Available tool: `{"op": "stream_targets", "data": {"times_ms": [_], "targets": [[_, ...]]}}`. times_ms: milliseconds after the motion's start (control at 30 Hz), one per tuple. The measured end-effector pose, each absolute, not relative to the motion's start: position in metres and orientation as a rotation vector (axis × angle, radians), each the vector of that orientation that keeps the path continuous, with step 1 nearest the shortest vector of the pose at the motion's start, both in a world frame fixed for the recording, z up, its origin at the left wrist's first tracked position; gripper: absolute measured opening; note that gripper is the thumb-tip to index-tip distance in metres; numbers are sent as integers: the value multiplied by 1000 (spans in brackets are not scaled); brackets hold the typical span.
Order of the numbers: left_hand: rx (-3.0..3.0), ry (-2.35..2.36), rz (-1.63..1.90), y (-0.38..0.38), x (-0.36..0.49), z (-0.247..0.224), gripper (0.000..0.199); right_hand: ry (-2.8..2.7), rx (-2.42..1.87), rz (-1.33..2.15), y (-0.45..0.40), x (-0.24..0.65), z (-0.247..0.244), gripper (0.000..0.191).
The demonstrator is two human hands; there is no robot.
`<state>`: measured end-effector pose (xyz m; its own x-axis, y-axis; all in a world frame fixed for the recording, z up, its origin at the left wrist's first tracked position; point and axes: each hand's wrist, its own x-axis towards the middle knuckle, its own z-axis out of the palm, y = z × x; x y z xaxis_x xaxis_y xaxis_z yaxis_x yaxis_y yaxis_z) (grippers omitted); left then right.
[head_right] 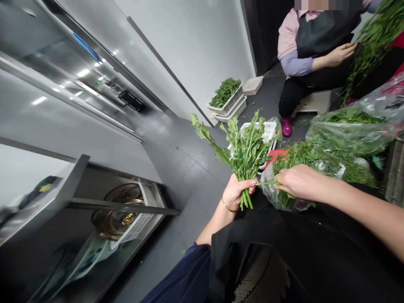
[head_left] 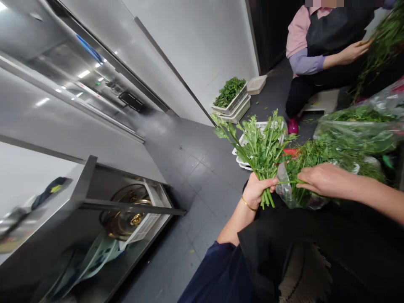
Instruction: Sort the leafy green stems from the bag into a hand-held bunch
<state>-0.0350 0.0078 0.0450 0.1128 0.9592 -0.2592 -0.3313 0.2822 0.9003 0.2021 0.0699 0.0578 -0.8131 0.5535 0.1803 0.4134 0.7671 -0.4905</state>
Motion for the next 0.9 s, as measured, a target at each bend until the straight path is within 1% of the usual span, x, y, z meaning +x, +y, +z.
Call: {"op": "stream_targets", "data": {"times_ms": [33,100,200,267,367,433,500,567,600,667,767,833,900], "targets": [[780,990,1093,6,-34,45,35,-2663,-698,701,68,197,55,44],[765,908,1062,3,-32,47,34,-2558,-649,957,63,192,53,41],[739,796,1015,0,-26,50,34,-1997,-821,1318,55,196,56,37],[746,747,990,0,-22,51,33,-1618,-948,1364,53,206,59,44],[762,709,958,2,-20,49,32,-1279,-1093,1244,59,236,64,45],[763,739,975,4,-19,46,30,-1307,-1219,1170,62,258,66,45],[758,805,1027,6,-18,43,30,-1652,-1277,1173,61,268,65,47],[754,857,1065,8,-15,43,35,-2104,-1174,1187,56,261,61,50],[756,869,1060,8,-12,44,37,-2258,-1107,1141,53,251,59,50],[783,881,1010,9,-7,46,38,-2383,-1009,928,47,223,53,47],[856,895,944,8,0,50,35,-2312,-912,604,43,188,49,42],[886,905,941,6,2,51,33,-2168,-962,560,45,186,52,39],[881,920,939,4,-1,50,33,-1896,-1180,553,50,205,58,38]]}}
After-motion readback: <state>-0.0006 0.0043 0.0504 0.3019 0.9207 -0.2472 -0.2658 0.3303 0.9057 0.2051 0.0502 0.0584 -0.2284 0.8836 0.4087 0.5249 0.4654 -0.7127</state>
